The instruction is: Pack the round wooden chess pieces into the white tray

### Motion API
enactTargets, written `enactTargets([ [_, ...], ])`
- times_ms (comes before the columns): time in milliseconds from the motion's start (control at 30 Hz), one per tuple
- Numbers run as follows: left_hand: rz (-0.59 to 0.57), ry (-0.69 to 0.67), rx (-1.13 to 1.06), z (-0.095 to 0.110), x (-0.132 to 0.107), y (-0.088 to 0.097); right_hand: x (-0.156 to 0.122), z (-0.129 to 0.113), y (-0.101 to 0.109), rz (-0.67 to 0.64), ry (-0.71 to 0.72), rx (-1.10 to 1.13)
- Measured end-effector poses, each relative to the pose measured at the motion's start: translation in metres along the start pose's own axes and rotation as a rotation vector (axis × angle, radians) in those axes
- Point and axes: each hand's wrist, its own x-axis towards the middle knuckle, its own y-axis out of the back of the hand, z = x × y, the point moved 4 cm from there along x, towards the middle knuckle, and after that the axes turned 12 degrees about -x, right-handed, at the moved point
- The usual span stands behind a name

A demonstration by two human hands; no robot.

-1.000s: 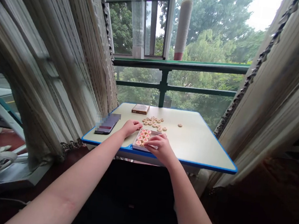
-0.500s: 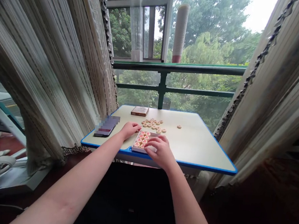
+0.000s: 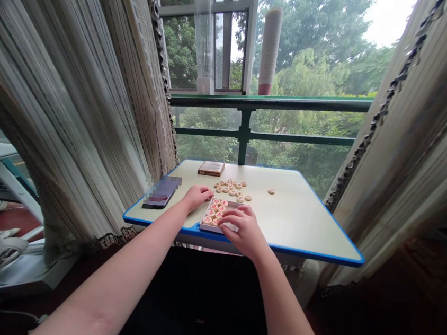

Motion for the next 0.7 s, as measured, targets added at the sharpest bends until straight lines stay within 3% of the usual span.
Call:
enactTargets([
  [700, -0.011, -0.016, 0.033, 0.0053, -0.0031, 0.0007, -0.0002, 0.0016, 0.0011, -0.017, -0.047, -0.032],
])
